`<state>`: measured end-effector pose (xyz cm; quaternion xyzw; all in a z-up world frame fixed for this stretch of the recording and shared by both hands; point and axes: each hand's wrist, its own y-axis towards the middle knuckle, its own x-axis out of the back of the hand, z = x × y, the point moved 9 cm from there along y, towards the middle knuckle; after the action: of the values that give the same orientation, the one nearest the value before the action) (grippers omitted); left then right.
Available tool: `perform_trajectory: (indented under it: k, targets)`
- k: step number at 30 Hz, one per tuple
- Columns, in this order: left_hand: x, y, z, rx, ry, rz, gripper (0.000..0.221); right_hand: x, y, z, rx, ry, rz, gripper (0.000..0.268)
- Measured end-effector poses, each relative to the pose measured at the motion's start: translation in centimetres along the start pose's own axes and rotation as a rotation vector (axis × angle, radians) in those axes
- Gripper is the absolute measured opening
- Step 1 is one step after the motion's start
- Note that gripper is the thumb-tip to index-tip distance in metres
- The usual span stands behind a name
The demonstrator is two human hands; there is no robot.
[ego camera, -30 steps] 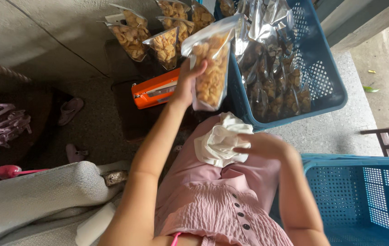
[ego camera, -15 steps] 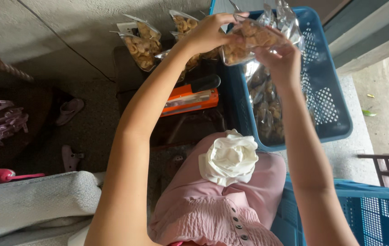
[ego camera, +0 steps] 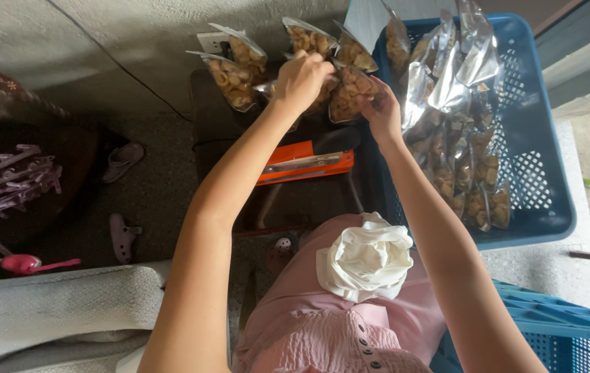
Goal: The person transfers snack pieces from a cloth bundle into clear plastic bags, then uses an orange heat sealer to close each bag. The sealed bags are placed into a blue basket. The person repeats this process for multiple bags throughout the clip.
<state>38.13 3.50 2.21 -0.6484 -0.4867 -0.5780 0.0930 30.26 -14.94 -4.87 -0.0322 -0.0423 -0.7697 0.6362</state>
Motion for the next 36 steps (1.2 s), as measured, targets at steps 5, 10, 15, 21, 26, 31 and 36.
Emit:
perform_trajectory:
  k: [5, 10, 15, 21, 26, 31, 36]
  targets:
    - [4.1, -1.9, -1.5, -0.142, 0.055, -0.164, 0.062, 0.3, 2.2, -3.4, -0.019, 0.053, 0.033, 0.06]
    - [3.3, -5.6, 1.6, 0.123, 0.238, 0.234, 0.072, 1.9, 0.6, -4.4, -0.043, 0.072, 0.011, 0.075]
    - [2.4, -6.6, 2.8, 0.083, 0.323, 0.166, 0.056, 2.8, -3.4, -0.6, 0.03, -0.021, -0.188, 0.071]
    - [4.0, -8.0, 2.8, -0.023, 0.236, 0.119, 0.049, -1.3, -7.0, 8.2, 0.311, -0.335, -0.17, 0.039]
    - [7.3, -6.4, 5.0, -0.059, -0.083, 0.137, 0.068, -10.5, -7.8, 14.2, 0.69, -0.733, 0.183, 0.053]
    - [7.6, -1.5, 13.5, 0.102, 0.035, -0.155, 0.047, -14.4, -4.3, 12.8, 0.517, -0.749, 0.229, 0.038]
    - [0.9, 1.7, 18.3, 0.181, -0.103, -0.022, 0.016, -13.0, -2.6, 9.2, 0.333, -0.569, 0.09, 0.014]
